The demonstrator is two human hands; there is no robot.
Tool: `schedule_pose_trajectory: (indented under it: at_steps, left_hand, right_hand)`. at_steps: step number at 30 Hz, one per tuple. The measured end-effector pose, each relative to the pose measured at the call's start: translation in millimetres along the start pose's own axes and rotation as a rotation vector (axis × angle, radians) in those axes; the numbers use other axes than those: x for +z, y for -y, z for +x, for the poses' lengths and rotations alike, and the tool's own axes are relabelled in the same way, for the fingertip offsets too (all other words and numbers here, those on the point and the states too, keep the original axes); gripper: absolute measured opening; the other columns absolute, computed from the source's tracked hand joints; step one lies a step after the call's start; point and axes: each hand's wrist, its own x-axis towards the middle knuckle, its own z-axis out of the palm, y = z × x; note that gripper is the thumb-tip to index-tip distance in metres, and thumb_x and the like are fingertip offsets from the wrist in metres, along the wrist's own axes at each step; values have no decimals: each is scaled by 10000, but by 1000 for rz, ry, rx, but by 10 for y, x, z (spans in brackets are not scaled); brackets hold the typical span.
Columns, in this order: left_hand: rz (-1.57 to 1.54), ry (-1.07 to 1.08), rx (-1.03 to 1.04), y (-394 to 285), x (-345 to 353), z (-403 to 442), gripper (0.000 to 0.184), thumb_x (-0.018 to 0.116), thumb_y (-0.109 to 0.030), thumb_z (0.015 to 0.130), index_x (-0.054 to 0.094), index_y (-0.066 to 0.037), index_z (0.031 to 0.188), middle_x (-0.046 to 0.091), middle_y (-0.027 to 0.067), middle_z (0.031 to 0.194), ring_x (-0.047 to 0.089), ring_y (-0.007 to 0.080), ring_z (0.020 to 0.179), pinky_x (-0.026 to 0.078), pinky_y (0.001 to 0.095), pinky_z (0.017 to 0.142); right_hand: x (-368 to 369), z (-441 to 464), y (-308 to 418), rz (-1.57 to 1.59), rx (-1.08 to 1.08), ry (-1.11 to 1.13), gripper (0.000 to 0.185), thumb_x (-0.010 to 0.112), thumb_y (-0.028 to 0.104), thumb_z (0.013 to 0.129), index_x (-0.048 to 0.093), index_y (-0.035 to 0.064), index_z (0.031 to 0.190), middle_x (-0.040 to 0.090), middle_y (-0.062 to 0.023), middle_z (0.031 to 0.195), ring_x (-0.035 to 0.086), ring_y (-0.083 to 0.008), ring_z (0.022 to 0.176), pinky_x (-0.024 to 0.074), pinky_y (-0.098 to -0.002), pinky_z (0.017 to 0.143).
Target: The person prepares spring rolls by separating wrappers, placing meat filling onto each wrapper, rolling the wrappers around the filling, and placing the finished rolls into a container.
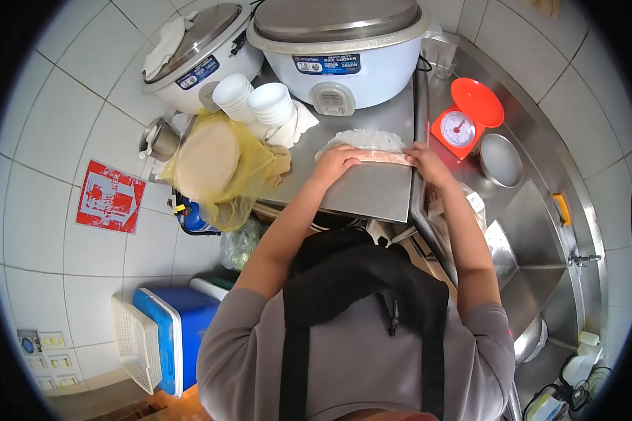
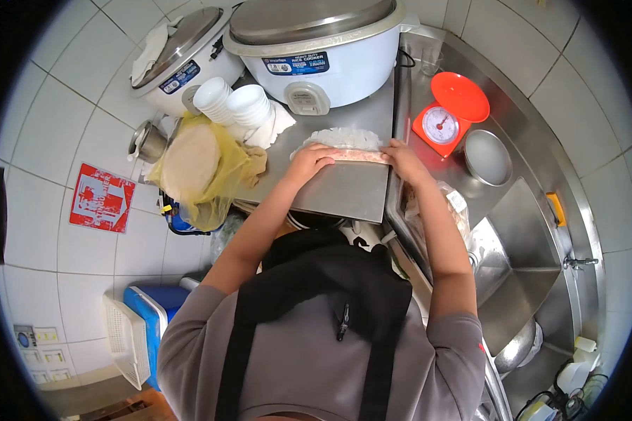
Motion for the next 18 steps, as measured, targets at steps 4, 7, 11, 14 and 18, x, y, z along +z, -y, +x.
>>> schedule_pose_trajectory:
  at_steps: [4,7,11,14,18]
  left_hand:
    - [16,-53,25,141,-147,-143,293,682,-185,771,674,-71,1041,655,94,1008,586,282,936,463,349,841]
    - [77,-83,-41,262,-389,-335,305,686,-179,765,665,-49,1041,648,100,1026,579,292,959,459,355,853]
    - [168,-119,-10,50,-497,-404,325,679,-164,780,648,-45,1081,627,115,1095,571,279,1008,455,347,880]
    - [208,-82,231,-190,-106,-223,318,663,-142,790,640,-51,1093,608,112,1139,562,272,1033,452,349,896]
    - [176,-126,147,-201,215,-71,287,638,-130,805,643,-59,1082,613,101,1123,565,266,1027,457,356,887]
  right_hand:
    - [-144,-54,29,-244,122,21,239,548,20,783,639,9,1004,571,-172,957,539,-348,956,438,-402,829]
    - [-75,-26,338,-252,121,-112,269,543,-1,747,638,8,998,588,-160,983,546,-342,973,442,-392,857]
    - [377,84,775,-193,-76,-191,289,551,9,742,632,21,1019,606,-131,1051,554,-316,1000,444,-374,903]
    - [717,151,717,-230,-144,-334,297,581,11,727,631,36,1019,607,-114,1013,554,-301,969,448,-381,868]
    - [651,235,603,-85,-105,-243,240,619,27,717,640,31,956,597,-103,904,540,-294,899,442,-383,806]
